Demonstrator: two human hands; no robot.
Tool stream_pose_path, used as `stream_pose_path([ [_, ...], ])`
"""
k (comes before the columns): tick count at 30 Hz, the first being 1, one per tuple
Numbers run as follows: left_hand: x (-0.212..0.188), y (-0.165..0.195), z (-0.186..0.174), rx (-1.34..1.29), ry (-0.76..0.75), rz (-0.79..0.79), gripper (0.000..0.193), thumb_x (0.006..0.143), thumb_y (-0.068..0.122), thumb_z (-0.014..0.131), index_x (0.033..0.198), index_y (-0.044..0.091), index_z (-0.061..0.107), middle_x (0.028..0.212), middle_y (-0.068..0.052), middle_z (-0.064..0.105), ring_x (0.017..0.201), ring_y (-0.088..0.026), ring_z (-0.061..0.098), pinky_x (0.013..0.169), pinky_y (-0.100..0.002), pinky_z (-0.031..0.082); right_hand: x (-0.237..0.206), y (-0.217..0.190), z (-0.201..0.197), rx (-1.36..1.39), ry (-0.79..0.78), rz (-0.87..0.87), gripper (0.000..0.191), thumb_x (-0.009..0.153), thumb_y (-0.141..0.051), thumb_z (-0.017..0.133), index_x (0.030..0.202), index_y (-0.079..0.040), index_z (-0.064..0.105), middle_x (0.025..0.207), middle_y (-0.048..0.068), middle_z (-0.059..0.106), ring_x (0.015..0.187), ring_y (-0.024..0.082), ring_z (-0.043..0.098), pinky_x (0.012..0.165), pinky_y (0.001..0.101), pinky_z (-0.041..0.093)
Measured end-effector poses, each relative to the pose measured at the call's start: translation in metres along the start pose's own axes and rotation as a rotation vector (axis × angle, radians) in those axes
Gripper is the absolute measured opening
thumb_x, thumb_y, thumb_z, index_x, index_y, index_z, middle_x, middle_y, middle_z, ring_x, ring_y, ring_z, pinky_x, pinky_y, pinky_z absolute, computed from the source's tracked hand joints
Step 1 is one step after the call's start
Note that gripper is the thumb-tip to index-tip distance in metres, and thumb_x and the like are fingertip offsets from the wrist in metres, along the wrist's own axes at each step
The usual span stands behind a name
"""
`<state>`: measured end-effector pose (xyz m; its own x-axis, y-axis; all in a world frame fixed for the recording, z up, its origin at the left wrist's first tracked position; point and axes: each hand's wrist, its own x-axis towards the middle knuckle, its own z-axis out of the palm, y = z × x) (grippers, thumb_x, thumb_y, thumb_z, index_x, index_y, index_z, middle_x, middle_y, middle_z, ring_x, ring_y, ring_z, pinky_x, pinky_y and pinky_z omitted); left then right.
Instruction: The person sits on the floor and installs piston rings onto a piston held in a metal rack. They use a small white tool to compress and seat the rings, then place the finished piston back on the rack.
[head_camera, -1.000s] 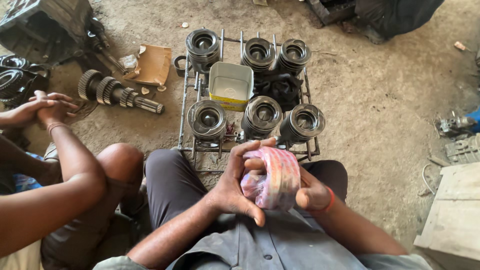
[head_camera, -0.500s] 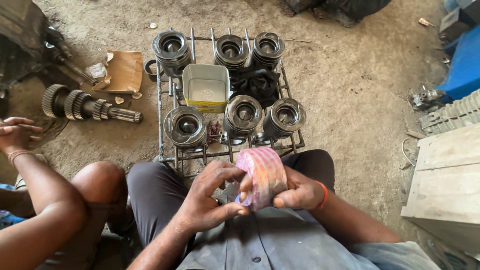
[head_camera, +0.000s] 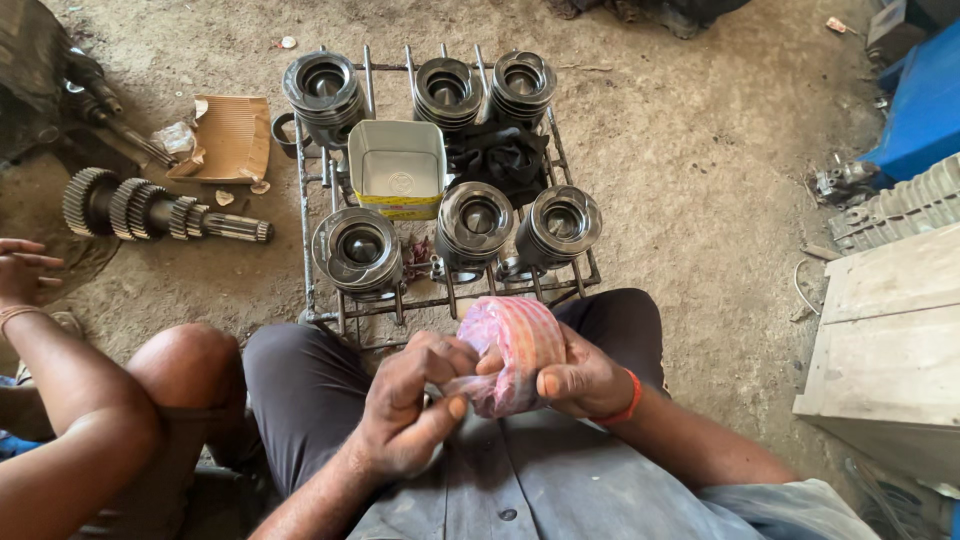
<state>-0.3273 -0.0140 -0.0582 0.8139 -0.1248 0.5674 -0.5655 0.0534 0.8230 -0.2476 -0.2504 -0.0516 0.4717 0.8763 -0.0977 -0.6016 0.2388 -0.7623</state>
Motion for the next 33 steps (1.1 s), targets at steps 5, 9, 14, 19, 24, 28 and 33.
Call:
stream_pose_path([
  [5,-0.002,-0.008,0.003,0.227,0.125,0.13,0.031,0.091,0.005,0.066,0.112,0.0,0.043,0.088,-0.005,0.064,0.074,-0.023,0.059,0.075,-0.039,0.046,0.009,0.001,0.014,0.008,0.072,0.008,0.101,0.081,-0.038,0.088,0.154,0.005,0.034,0.144,0.015,0.056,0.134,0.025,0.056,0.117,0.0409,0.043],
  [9,0.003,-0.007,0.005,0.519,0.15,0.288,0.019,0.091,0.009,0.067,0.098,0.011,0.049,0.08,-0.002,0.06,0.069,-0.02,0.054,0.079,-0.041,0.036,0.015,-0.002,0.029,0.036,-0.046,-0.033,0.116,0.077,-0.042,0.091,0.162,0.003,0.027,0.149,0.017,0.052,0.139,0.026,0.051,0.12,0.0398,0.04],
  [14,0.004,-0.016,0.014,0.497,0.407,0.298,0.015,0.102,0.013,0.059,0.099,0.012,0.045,0.076,0.0,0.053,0.067,-0.018,0.051,0.085,-0.041,0.04,0.015,-0.01,0.05,0.114,-0.104,-0.02,0.125,0.07,-0.042,0.094,0.16,0.01,0.024,0.159,0.021,0.044,0.151,0.03,0.044,0.129,0.0405,0.032],
  [19,-0.004,-0.028,0.022,0.378,0.627,0.258,0.021,0.107,0.023,0.06,0.106,0.008,0.046,0.077,-0.005,0.049,0.071,-0.02,0.047,0.079,-0.036,0.043,0.017,-0.014,0.058,0.022,-0.073,0.018,0.13,0.067,-0.042,0.094,0.159,0.0,0.012,0.16,0.018,0.038,0.153,0.029,0.038,0.129,0.0406,0.026],
  [24,-0.004,-0.014,0.005,0.204,0.398,0.242,0.021,0.108,0.025,0.063,0.106,0.009,0.049,0.073,-0.002,0.054,0.068,-0.016,0.049,0.075,-0.035,0.043,0.019,-0.003,0.049,0.021,-0.004,-0.101,0.126,0.072,-0.046,0.093,0.16,0.005,0.017,0.156,0.023,0.041,0.147,0.035,0.044,0.129,0.0512,0.03],
  [28,-0.004,-0.001,-0.024,0.132,0.034,-0.034,0.043,0.097,0.041,0.067,0.105,0.0,0.056,0.086,-0.012,0.059,0.08,-0.022,0.059,0.074,-0.033,0.048,0.007,-0.006,0.032,-0.031,-0.022,-0.086,0.122,0.077,-0.056,0.087,0.16,0.009,0.026,0.157,0.024,0.044,0.147,0.035,0.045,0.128,0.0515,0.032],
  [33,-0.007,-0.012,-0.016,0.038,0.042,-0.593,0.032,0.087,0.031,0.079,0.089,0.002,0.065,0.078,-0.006,0.063,0.073,-0.015,0.059,0.068,-0.029,0.051,0.005,0.014,0.02,0.032,-0.021,-0.025,0.121,0.077,-0.063,0.082,0.158,0.007,0.024,0.157,0.021,0.043,0.146,0.033,0.044,0.125,0.0502,0.032],
])
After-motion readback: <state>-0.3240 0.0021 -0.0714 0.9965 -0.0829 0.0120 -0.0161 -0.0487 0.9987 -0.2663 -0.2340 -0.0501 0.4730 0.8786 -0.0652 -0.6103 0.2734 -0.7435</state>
